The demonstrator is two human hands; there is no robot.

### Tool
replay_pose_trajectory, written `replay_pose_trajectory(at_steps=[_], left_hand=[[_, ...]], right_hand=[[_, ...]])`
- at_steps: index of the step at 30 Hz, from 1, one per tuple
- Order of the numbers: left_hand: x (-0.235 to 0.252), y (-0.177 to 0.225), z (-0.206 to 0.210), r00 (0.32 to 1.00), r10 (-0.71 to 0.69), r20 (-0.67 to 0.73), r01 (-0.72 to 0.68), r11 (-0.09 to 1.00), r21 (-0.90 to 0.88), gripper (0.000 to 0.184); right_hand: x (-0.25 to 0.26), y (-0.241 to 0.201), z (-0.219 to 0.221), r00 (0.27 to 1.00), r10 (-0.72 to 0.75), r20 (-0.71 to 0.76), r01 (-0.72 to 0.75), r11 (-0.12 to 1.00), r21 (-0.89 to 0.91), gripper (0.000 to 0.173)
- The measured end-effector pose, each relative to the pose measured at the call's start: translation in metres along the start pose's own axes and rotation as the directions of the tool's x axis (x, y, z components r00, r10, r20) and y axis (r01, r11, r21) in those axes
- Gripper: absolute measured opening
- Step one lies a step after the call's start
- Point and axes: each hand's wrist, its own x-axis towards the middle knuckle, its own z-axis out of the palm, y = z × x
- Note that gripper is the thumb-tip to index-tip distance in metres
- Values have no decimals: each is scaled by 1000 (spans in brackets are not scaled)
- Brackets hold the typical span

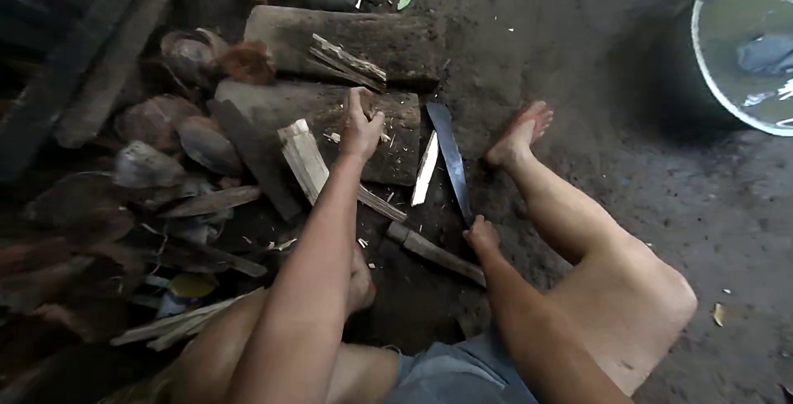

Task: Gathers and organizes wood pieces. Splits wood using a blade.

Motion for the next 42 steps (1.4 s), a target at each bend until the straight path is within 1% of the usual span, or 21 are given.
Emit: replay_pose_trajectory(at_steps=[2,4,6,7,9,11,12,14,16,19,22,24,26,29,31,32,34,38,40,42], left_hand=[[7,-3,-5,1000,-22,11,23,998,-61,53],[9,-13,-9,999,-21,30,24,991,-134,53],[8,-18,-12,998,-27,61,37,987,-155,46],[9,-19,-13,997,-26,68,36,987,-158,44],[11,-23,-15,998,-14,67,25,985,-171,43],[10,-22,-20,996,2,85,11,988,-155,42],[7,-15,-22,993,7,116,7,993,-118,42],[2,0,-23,979,20,202,-14,999,-30,43],[-3,6,-16,964,13,265,-21,999,27,43],[-7,4,-1,966,23,259,-27,1000,8,43],[-4,7,2,956,29,292,-39,999,29,42],[-4,10,2,955,18,297,-36,998,57,44],[-4,12,3,958,0,287,-30,995,100,46],[-7,15,3,953,-3,304,-43,989,142,45],[-9,17,1,951,-2,310,-50,986,160,40],[-11,20,0,952,-7,307,-48,984,172,35],[-10,20,0,951,-8,310,-45,985,164,32],[-8,21,-4,938,6,348,-66,985,162,32],[-6,31,-13,935,35,352,-104,978,181,33],[-8,46,-23,935,84,345,-156,970,184,39]], right_hand=[[-5,-5,-1,1000,24,-16,-23,999,49,63],[-14,-11,0,996,81,-32,-75,983,166,60],[-26,-15,1,990,137,-28,-123,946,300,61],[-33,-18,-1,988,150,-34,-130,933,336,62],[-50,-23,-7,990,126,-62,-93,921,378,60],[-68,-27,-12,994,61,-86,-9,865,502,57],[-78,-30,-15,994,31,-106,31,843,537,56],[-97,-36,-20,979,-53,-196,156,813,561,54],[-110,-44,-28,927,-191,-323,347,765,542,50],[-127,-65,-50,787,-392,-477,599,672,437,40],[-140,-89,-75,665,-508,-547,731,594,337,34],[-141,-102,-84,628,-545,-556,762,576,296,34],[-140,-112,-88,632,-561,-534,757,595,271,35],[-138,-120,-90,679,-559,-476,713,657,246,36],[-136,-124,-89,703,-558,-441,691,680,243,36],[-135,-125,-88,709,-560,-429,688,683,245,36],[-132,-127,-87,714,-563,-416,686,680,259,37],[-130,-125,-86,703,-569,-427,696,672,251,35],[-136,-125,-94,679,-572,-461,711,668,218,34],[-143,-125,-102,649,-576,-497,732,650,202,32]])
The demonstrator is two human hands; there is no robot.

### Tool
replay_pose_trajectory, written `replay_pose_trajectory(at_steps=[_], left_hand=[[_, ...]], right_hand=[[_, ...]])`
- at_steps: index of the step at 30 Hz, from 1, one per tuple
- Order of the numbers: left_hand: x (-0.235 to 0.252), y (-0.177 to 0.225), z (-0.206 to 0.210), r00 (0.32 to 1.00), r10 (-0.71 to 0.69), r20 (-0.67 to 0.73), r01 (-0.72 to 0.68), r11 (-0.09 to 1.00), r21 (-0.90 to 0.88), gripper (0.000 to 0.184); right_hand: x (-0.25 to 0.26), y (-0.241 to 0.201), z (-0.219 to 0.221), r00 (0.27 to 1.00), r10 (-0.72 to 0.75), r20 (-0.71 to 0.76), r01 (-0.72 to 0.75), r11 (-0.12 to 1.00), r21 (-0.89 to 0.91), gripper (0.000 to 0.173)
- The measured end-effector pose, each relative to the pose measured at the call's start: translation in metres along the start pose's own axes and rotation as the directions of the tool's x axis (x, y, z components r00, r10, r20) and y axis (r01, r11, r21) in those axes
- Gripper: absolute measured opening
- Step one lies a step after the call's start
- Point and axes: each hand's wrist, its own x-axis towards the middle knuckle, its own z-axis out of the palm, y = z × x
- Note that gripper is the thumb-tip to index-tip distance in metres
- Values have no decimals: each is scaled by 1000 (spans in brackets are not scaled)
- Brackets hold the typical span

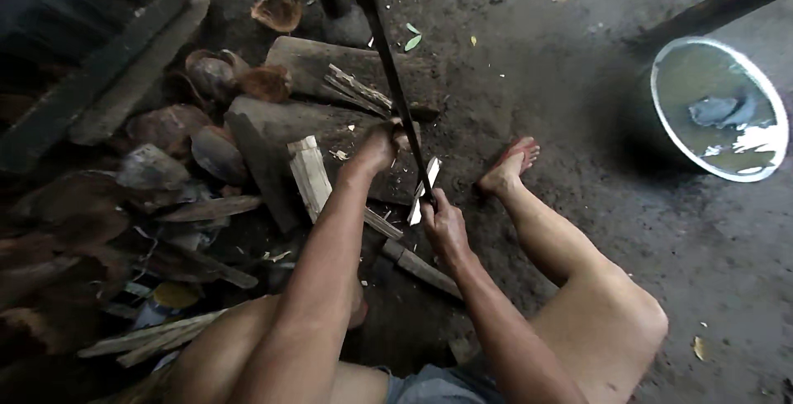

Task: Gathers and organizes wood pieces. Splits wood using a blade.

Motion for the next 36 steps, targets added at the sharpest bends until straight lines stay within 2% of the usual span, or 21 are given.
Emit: replay_pose_trajectory(at_steps=[3,6,9,11,14,16,18,20,22,24,26,28,30,32,34,36], left_hand=[[1,6,-5,1000,15,-27,-15,1000,19,40],[0,-15,20,988,-154,-13,153,987,-39,37],[1,-28,37,965,-250,-79,244,967,-77,41],[-4,-16,25,968,-226,-108,223,974,-45,38],[-13,14,-7,971,-81,-224,91,995,37,36],[-17,31,-21,967,-17,-254,37,997,73,38],[-14,26,-18,974,-24,-226,41,997,68,44],[-15,0,1,984,-151,-96,157,986,63,61],[-18,-23,18,949,-303,-92,306,952,24,66],[-24,-48,30,885,-420,-202,406,907,-107,69],[-26,-62,31,806,-505,-311,442,861,-252,64],[-33,-78,36,750,-554,-362,454,829,-328,60],[-33,-93,44,702,-601,-382,473,795,-381,60],[-36,-104,49,661,-651,-374,511,755,-411,60],[-39,-110,53,632,-683,-365,539,726,-426,60],[-39,-109,51,608,-703,-368,551,708,-441,61]], right_hand=[[6,-1,-1,999,29,36,-29,1000,0,29],[14,0,8,976,137,171,-129,990,-59,35],[16,-5,6,967,157,199,-144,986,-82,39],[15,-12,-2,979,122,166,-111,991,-74,39],[10,-29,-20,1000,-17,18,17,1000,-20,29],[6,-30,-24,999,-40,-30,40,999,-7,24],[12,-26,-18,999,20,25,-19,1000,-16,27],[20,-16,-3,975,147,168,-140,989,-52,37],[30,-12,3,958,202,205,-193,979,-65,41],[23,-10,2,967,183,176,-179,983,-40,41],[14,-14,-9,991,101,90,-103,994,19,37],[-4,-24,-21,995,-45,-85,54,992,114,33],[-13,-42,-40,921,-213,-326,280,944,175,29],[-17,-60,-62,842,-292,-454,432,869,241,29],[-18,-69,-76,829,-301,-472,465,839,282,29],[-17,-66,-69,906,-242,-347,325,924,201,26]])
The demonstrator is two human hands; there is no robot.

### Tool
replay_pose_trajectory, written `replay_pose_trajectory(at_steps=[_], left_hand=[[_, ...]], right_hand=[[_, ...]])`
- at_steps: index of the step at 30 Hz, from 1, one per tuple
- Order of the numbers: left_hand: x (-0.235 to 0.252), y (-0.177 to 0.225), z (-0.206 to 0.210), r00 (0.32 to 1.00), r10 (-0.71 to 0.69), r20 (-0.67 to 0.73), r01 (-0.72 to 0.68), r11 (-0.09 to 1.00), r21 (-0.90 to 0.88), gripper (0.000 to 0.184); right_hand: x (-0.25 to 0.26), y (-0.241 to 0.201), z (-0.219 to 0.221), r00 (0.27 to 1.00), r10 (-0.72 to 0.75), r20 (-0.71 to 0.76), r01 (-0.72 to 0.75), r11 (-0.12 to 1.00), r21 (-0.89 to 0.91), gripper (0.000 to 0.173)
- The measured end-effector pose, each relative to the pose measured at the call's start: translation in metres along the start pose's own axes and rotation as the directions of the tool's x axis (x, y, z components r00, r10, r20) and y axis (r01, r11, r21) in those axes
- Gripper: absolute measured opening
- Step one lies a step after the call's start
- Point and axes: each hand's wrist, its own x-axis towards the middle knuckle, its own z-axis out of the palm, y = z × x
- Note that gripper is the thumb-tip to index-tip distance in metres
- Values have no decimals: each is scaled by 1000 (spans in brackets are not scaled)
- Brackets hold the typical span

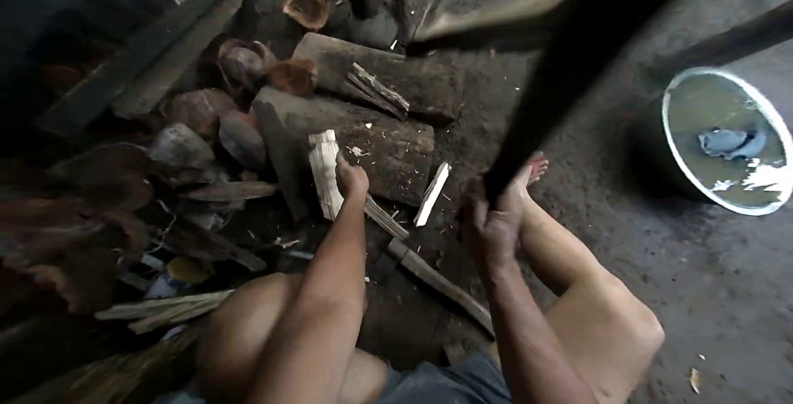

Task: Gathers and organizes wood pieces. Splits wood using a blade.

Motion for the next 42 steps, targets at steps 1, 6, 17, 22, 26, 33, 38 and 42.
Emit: replay_pose_trajectory(at_steps=[1,6,17,22,26,33,38,42], left_hand=[[-1,3,-2,1000,0,-3,0,1000,-4,62],[-19,17,-8,1000,8,-14,-9,998,-64,64],[-26,-44,34,761,121,637,-221,972,79,85],[-44,9,27,772,259,581,-389,915,109,61],[-30,46,12,741,504,444,-586,808,60,50],[-25,74,11,669,743,14,-697,635,-334,122],[-3,19,1,851,411,-326,-490,846,-212,77],[-3,-15,8,946,261,-190,-284,954,-100,76]], right_hand=[[-4,13,12,983,135,123,-119,984,-129,29],[-40,127,108,518,653,552,-430,757,-492,46],[-67,106,98,653,596,467,-475,803,-361,43],[-60,80,72,777,484,402,-410,874,-260,37],[-48,59,39,796,455,399,-382,889,-251,33],[-35,39,-1,993,58,102,-44,989,-139,28],[-26,24,-11,979,-153,-135,157,987,17,34],[-40,67,35,923,358,138,-288,885,-367,34]])
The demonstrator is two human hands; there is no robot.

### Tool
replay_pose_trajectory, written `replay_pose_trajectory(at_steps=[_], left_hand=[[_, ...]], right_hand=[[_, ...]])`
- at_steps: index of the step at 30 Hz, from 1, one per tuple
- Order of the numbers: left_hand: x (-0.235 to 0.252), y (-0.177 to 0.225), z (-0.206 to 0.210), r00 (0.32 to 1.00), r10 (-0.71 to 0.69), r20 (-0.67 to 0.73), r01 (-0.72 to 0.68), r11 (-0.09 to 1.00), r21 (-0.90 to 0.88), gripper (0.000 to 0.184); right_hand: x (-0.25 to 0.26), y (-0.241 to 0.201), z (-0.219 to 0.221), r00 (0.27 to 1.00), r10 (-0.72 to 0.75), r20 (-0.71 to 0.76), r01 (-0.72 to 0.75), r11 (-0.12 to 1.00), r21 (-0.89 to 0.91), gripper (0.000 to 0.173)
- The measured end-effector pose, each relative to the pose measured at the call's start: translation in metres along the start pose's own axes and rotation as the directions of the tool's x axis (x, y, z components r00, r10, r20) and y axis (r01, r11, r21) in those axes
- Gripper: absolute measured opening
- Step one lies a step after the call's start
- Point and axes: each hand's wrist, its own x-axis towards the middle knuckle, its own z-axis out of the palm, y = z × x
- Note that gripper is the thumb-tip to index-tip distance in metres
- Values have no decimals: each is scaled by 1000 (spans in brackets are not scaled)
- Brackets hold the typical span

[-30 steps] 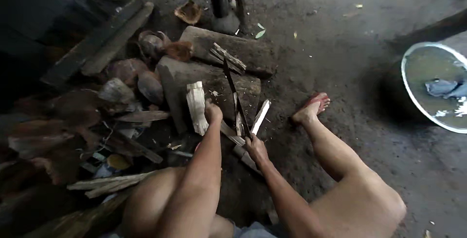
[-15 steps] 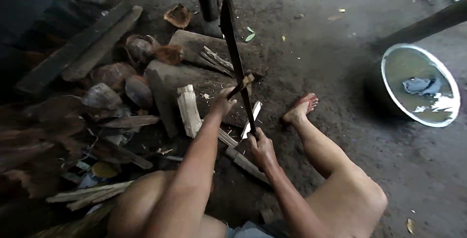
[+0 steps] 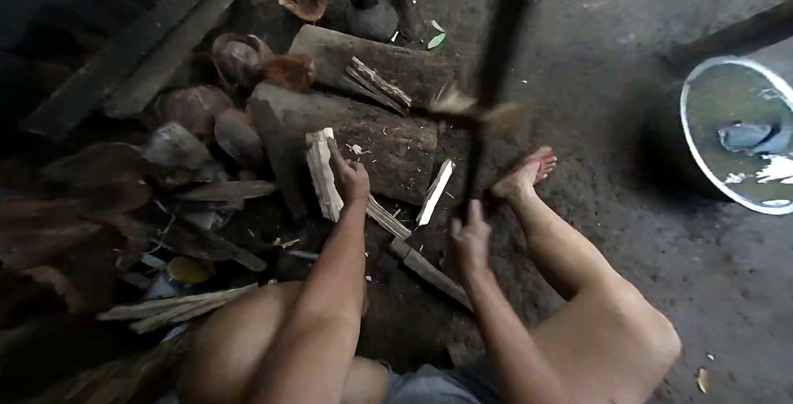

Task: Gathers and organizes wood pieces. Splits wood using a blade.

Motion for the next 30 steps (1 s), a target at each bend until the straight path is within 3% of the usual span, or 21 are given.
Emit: replay_pose_trajectory(at_steps=[1,3,6,9,11,13,15,18,19,20,21,22,23,24,26,28,30], left_hand=[[-5,-3,0,999,-18,31,18,1000,13,76],[-10,5,3,998,-28,59,27,1000,9,77],[-13,12,8,997,-16,73,18,999,-27,76],[-9,12,14,999,-33,42,35,998,-52,71],[-13,7,14,995,-85,47,87,995,-45,70],[-16,0,15,990,-123,70,126,991,-38,70],[-15,-10,20,987,-142,68,146,988,-55,72],[-11,-16,23,981,-176,77,180,983,-45,74],[-12,-16,23,979,-186,81,189,981,-31,73],[-13,-15,22,977,-195,86,197,980,-17,74],[-13,-12,22,977,-192,91,193,981,-4,74],[-14,-10,21,978,-182,101,182,983,8,74],[-17,-8,19,978,-170,118,170,985,14,73],[-22,-6,18,977,-162,135,160,987,23,73],[-27,5,21,974,-163,154,162,987,19,73],[-22,14,21,969,-185,165,191,981,-18,71],[-25,5,25,959,-179,220,189,982,-27,69]], right_hand=[[7,18,31,964,175,200,-160,983,-88,36],[25,39,77,864,324,384,-258,942,-214,39],[18,36,83,838,320,442,-193,931,-309,42],[16,33,60,896,216,389,-118,958,-260,40],[14,25,35,963,76,258,-47,992,-115,38],[16,11,8,989,-147,-29,149,985,88,30],[25,-7,-22,912,-290,-290,370,886,280,29],[46,-40,-63,762,-328,-559,628,587,511,18],[51,-46,-67,731,-316,-605,662,545,515,14],[54,-42,-61,738,-291,-609,641,584,498,14],[53,-25,-44,800,-248,-547,537,703,467,17],[48,-5,-19,909,-160,-384,322,854,409,24],[41,8,1,996,2,-89,25,953,301,35],[36,23,25,968,175,180,-205,966,160,41],[36,67,88,878,322,353,-338,941,-19,41],[37,70,112,808,367,461,-387,920,-54,42],[21,73,122,792,381,477,-400,914,-66,43]])
